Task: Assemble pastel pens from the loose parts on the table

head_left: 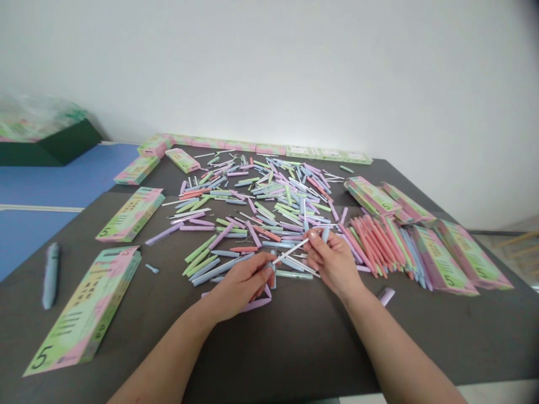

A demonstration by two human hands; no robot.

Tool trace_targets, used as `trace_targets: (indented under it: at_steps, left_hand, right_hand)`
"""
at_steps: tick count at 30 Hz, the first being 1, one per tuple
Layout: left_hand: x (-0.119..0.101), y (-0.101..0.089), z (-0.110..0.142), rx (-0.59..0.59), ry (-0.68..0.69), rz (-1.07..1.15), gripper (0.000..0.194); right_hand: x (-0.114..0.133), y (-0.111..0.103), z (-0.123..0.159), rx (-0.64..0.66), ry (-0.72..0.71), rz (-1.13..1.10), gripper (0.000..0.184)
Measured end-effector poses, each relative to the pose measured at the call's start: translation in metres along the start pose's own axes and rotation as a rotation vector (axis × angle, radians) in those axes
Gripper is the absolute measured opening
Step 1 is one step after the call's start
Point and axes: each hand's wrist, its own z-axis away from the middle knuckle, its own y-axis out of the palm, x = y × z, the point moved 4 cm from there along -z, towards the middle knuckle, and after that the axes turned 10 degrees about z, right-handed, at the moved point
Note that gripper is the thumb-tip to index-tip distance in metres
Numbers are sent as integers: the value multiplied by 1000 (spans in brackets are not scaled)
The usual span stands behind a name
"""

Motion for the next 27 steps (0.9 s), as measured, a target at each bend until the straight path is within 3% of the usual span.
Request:
trace_targets:
  at_steps: [4, 7, 11, 17, 19, 21, 24, 27]
  left_hand:
    - [5, 0, -2, -36, -1, 207, 20]
    - [8, -1, -5, -105, 4, 447, 14]
    - [10, -6, -9, -236, -1, 697, 5]
    - [5, -16, -9, -374, 49, 765, 10]
    - [4, -17, -8, -397, 66, 772, 9]
    - [4, -18, -9, -412, 70, 777, 8]
    - [6, -18, -9, -427, 68, 781, 7]
    - [8, -17, -9, -445, 62, 785, 9]
  right_hand:
    - [6, -7, -4, -115, -17, -150, 26]
    - [4, -4, -4, -82, 45, -182, 33]
    - [-3, 15, 5, 126, 174, -79, 35]
    - [-16, 32, 24, 470, 334, 80, 30]
    - [-13, 33, 27, 560, 276, 184, 29]
    - [-6, 35, 28, 600, 129, 361, 28]
    - [6, 38, 28, 586, -97, 635, 21]
    - [8, 39, 28, 542, -160, 752, 18]
